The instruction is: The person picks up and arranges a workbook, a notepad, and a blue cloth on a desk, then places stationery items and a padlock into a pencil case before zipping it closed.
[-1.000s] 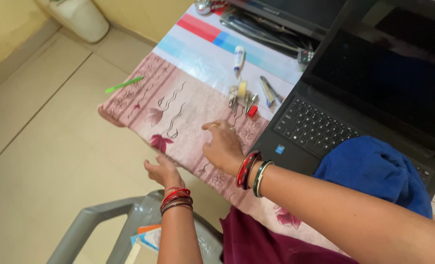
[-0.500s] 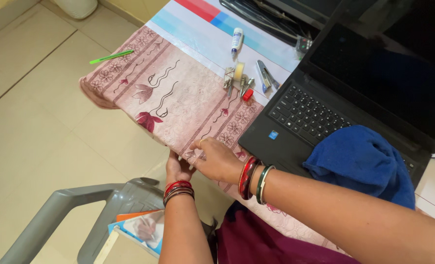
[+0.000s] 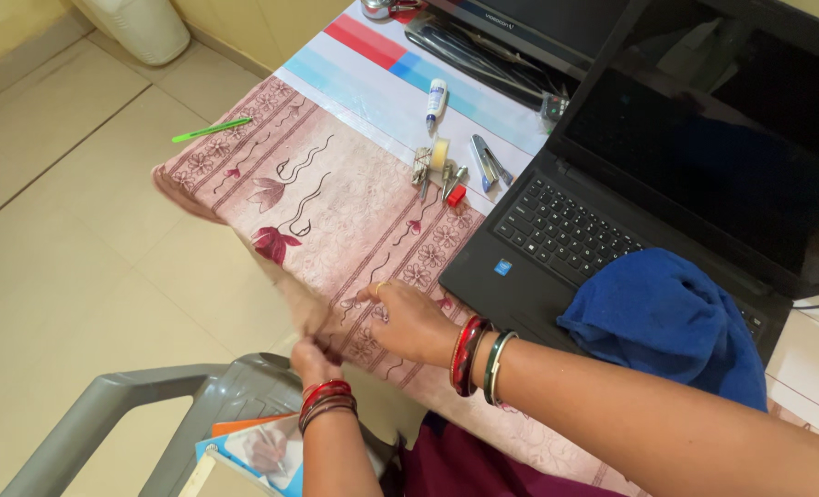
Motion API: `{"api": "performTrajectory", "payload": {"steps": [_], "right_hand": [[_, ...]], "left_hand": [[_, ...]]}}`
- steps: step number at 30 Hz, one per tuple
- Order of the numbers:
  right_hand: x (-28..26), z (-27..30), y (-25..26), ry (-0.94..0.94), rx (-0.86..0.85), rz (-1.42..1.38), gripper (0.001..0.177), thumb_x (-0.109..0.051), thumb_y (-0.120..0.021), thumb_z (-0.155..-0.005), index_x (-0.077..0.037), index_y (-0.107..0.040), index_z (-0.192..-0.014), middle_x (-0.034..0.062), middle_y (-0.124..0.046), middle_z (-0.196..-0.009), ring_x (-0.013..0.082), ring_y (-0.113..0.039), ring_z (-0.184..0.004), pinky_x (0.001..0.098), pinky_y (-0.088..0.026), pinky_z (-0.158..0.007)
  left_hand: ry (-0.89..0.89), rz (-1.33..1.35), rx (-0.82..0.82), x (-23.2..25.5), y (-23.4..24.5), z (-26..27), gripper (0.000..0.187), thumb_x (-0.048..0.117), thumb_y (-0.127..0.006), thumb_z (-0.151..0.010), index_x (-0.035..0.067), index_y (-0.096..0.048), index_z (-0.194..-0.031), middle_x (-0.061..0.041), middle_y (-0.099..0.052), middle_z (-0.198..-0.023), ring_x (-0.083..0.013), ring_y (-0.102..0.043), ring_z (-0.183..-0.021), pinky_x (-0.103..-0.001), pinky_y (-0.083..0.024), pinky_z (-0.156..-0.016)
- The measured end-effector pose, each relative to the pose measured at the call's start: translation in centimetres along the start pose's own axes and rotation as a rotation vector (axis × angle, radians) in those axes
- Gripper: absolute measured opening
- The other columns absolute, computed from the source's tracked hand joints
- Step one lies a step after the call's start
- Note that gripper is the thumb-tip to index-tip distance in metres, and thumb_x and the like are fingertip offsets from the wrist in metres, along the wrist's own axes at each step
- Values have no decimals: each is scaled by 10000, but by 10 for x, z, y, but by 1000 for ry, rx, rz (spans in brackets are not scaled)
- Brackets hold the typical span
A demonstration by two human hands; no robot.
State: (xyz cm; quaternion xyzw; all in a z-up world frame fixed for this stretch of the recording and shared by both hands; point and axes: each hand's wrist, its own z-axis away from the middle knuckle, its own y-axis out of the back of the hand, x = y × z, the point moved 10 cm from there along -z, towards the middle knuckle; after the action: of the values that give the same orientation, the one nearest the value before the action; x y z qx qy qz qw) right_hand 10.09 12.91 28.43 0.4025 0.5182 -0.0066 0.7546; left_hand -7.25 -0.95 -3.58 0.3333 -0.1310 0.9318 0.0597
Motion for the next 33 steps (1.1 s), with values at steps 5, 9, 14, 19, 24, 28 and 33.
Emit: {"api": "performTrajectory", "payload": {"steps": [5,9,14,19,24,28,33], "right_hand": [[-24,1,13,77,118,-40,415,-194,-607,-866,-32,-654,-1244,224,-658,-1251,362,-604,-1220,431,-450,-1064],[-47,18,38,72,280,-37,468,-234,-574,-955,-49,-549,-1384,243,-544,-1362,418,-562,-1236,466,-453,-1052],[-86,51,68,315,520,339,627,-202,-625,-937,-23,-430,-1505,260,-378,-1538,437,-388,-1448,571,-338,-1142],[-26,29,38,172,157,608,838,-244,-732,-777,-33,-381,-1509,232,-313,-1588,401,-262,-1498,609,-248,-1166],[25,31,9,129,-142,735,927,-402,-794,-769,-131,-356,-1541,239,-290,-1605,404,-282,-1493,668,-286,-1114],[19,28,-4,41,-330,855,1112,-537,-839,-728,-223,-245,-1614,343,-214,-1605,526,-249,-1471,670,-290,-1114],[12,28,-17,-77,-435,960,1225,-580,-878,-700,-220,-170,-1633,388,-128,-1610,587,-193,-1465,729,-257,-1089]], "left_hand": [[-299,451,122,95,4,123,349,292,-517,-929,8,-641,-1088,-119,-719,-1080,-283,-737,-974,-444,-633,-830],[-567,265,-76,172,-61,192,306,242,-578,-964,16,-612,-1167,-110,-677,-1151,-221,-719,-1003,-402,-628,-895],[-292,-6,-743,165,-239,219,275,389,-607,-1052,118,-646,-1073,-31,-658,-955,-154,-606,-826,-271,-483,-651],[-514,-421,-566,157,-255,186,296,304,-597,-993,54,-704,-1110,-43,-723,-1004,-123,-683,-885,-274,-545,-750],[-949,-445,354,152,-72,145,279,-4,-636,-865,12,-712,-1134,-126,-706,-1030,-234,-662,-910,-344,-529,-825],[-179,-478,-8,55,-36,56,233,242,-635,-1023,71,-673,-1177,-84,-649,-1017,-197,-587,-889,-393,-455,-749],[-15,-397,-274,1,-69,30,369,194,-515,-989,110,-607,-1336,-36,-716,-1141,-208,-666,-968,-419,-551,-775]]}}
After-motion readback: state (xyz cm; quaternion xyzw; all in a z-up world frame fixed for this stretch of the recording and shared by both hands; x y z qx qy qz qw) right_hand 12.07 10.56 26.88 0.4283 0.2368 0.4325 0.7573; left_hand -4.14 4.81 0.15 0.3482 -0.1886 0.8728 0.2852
